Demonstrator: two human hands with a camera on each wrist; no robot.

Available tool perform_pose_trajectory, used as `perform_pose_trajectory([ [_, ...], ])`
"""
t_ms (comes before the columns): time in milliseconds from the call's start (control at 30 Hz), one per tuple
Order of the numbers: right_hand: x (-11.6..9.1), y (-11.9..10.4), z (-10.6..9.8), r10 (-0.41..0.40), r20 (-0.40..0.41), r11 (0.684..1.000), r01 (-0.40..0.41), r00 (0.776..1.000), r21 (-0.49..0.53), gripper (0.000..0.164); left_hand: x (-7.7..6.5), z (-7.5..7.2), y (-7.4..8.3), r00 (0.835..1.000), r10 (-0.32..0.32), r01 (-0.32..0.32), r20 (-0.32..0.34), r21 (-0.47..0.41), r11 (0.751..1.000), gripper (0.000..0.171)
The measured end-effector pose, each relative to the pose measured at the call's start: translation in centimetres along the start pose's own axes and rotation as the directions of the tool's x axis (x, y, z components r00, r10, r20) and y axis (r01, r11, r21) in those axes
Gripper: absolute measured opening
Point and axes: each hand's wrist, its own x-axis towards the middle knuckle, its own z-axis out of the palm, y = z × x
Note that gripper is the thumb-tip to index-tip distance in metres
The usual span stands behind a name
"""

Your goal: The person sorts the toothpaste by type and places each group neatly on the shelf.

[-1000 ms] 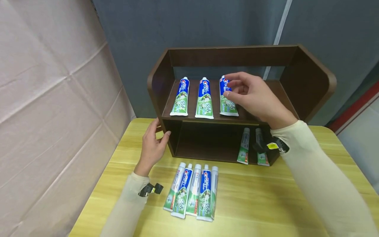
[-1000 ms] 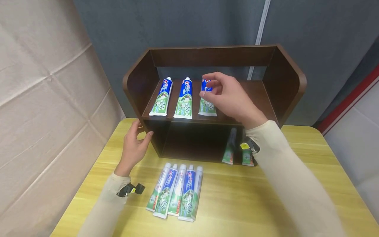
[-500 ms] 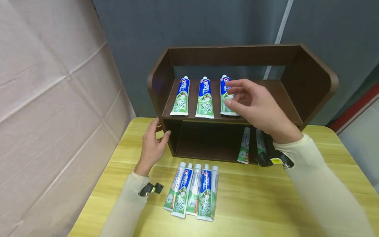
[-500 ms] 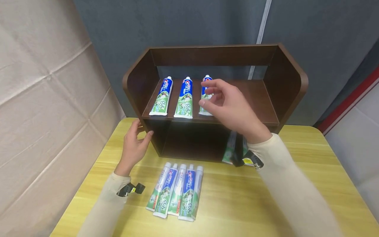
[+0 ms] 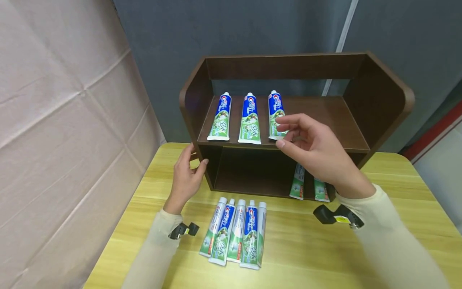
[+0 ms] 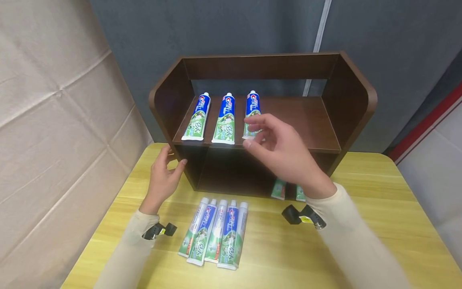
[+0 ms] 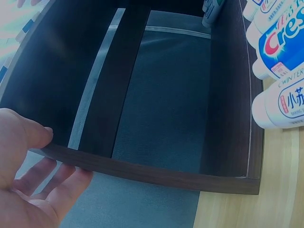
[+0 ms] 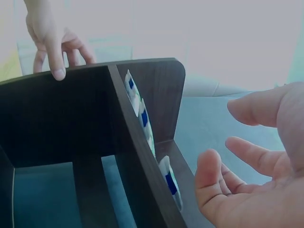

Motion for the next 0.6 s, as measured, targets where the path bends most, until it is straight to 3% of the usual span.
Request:
perform_pose_trajectory([
  [400,-2.3,2.0,1.5,-0.046,0.049,0.995,0.042,0.998,0.089,0.040,-0.1,0.0,0.1,1.000,-0.019,0.019,0.004,0.001,1.000,0.056],
  [600,-3.1,3.5,2.5,-0.017,0.079,0.994,0.008,0.997,0.113,0.038,-0.1,-0.1,0.2,1.000,-0.026,0.026,0.006,0.003,1.000,0.055],
])
